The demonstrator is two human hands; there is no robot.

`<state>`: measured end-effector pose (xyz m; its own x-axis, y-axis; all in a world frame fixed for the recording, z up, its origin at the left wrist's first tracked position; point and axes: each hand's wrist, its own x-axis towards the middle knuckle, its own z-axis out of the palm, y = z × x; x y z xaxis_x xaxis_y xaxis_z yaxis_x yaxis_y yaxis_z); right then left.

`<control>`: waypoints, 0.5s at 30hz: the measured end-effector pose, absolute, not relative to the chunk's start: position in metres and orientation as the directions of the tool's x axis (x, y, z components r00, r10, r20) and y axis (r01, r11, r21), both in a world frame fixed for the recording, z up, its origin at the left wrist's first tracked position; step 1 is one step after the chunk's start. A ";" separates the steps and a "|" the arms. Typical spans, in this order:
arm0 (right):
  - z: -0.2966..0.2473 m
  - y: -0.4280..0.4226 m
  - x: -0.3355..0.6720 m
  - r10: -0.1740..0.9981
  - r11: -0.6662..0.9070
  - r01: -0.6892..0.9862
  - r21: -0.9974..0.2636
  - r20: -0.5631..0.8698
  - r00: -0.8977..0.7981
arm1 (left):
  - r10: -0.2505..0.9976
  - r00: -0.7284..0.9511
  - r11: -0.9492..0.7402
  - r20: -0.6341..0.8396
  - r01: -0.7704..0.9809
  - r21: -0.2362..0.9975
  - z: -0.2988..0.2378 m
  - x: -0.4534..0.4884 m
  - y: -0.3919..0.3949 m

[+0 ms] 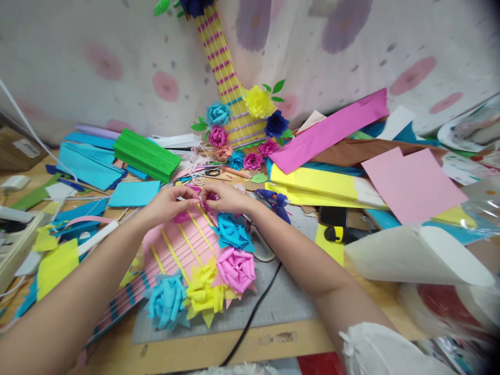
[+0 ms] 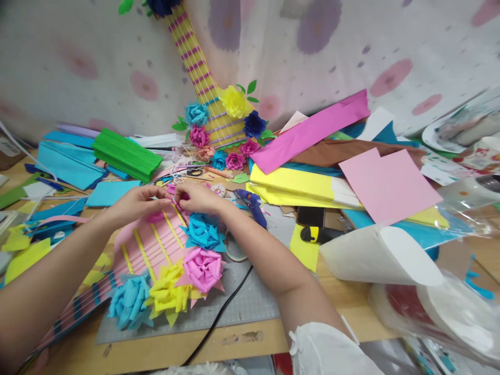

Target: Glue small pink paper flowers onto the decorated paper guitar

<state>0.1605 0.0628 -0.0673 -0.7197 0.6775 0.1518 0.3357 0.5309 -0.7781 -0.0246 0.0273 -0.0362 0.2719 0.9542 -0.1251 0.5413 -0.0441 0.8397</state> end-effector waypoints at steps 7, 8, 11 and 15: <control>-0.068 0.062 0.162 0.677 0.534 0.317 -0.784 0.172 -0.716 | 0.946 0.279 -0.004 -0.168 0.525 0.851 -0.035 -0.027 0.028; -0.068 0.062 0.162 0.675 0.534 0.313 -0.785 0.174 -0.717 | 0.945 0.279 -0.003 -0.170 0.528 0.849 -0.035 -0.027 0.028; -0.069 0.063 0.161 0.676 0.530 0.316 -0.787 0.167 -0.718 | 0.945 0.277 -0.001 -0.174 0.535 0.845 -0.035 -0.025 0.028; -0.069 0.064 0.161 0.676 0.527 0.321 -0.787 0.158 -0.720 | 0.950 0.273 -0.016 -0.151 0.525 0.851 -0.035 -0.021 0.029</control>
<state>0.1608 0.0638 -0.0693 -0.7201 0.6755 0.1584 0.3210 0.5267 -0.7871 -0.0210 0.0286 -0.0350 0.2728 0.9502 -0.1508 0.5249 -0.0156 0.8510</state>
